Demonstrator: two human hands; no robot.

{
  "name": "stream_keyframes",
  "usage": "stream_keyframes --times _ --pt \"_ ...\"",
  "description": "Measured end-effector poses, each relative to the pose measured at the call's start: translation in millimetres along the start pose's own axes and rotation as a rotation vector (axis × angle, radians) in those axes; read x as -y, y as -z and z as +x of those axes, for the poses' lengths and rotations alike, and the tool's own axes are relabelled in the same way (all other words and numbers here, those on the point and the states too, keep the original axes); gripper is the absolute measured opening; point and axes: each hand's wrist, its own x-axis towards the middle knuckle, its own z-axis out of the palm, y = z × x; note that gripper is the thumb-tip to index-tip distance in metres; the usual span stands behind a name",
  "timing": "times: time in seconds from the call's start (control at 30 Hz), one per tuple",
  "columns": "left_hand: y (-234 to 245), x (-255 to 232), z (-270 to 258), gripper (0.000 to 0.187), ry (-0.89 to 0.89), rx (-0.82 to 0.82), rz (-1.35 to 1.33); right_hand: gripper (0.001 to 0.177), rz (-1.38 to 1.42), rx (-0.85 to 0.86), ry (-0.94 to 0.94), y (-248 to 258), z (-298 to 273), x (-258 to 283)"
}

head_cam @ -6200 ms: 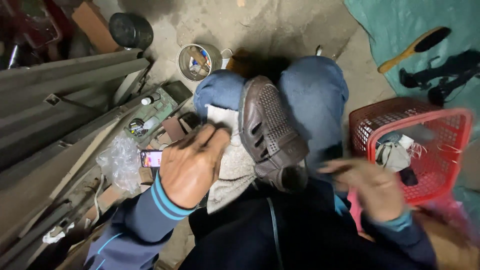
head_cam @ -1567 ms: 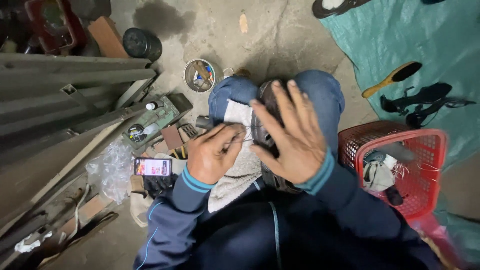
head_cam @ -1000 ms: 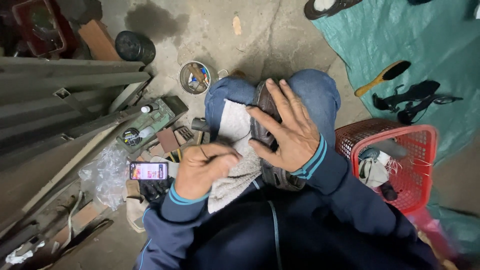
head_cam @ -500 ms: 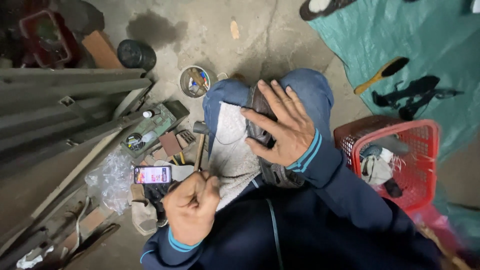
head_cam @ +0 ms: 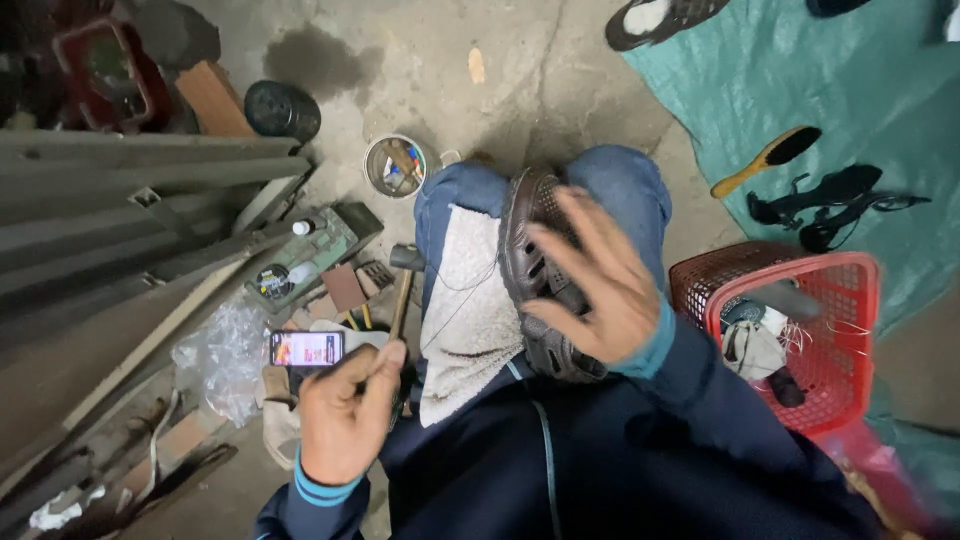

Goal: Hand-sewing the sole of a sandal to the upper part using a needle and thread.

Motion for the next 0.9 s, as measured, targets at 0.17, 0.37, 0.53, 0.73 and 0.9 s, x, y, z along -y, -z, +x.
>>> stream_keyframes --times 0.17,0.37,0.53,0.73,0.9 --pt "-14.3 12.1 10.5 0.022 -0.147 -0.177 0.333 0.047 -0.173 -0.193 -0.292 11.8 -58.8 25.2" --pt "-34.5 10.3 18.6 0.052 -0.232 0.011 0.442 0.034 -0.165 -0.142 -0.4 4.9 -105.0 20.9" --pt "-41.7 -6.9 24.3 0.085 -0.3 -0.032 0.435 0.027 -0.059 -0.054 -0.348 1.1 -97.7 21.9" --pt "-47.1 2.0 25.9 0.09 -0.233 -0.051 0.496 0.052 -0.433 -0.019 -0.342 -14.8 -97.4 1.9" --pt "-33.9 6.9 22.9 0.044 -0.094 0.012 0.566 0.03 -0.368 0.041 -0.362 -5.8 -83.7 5.2"
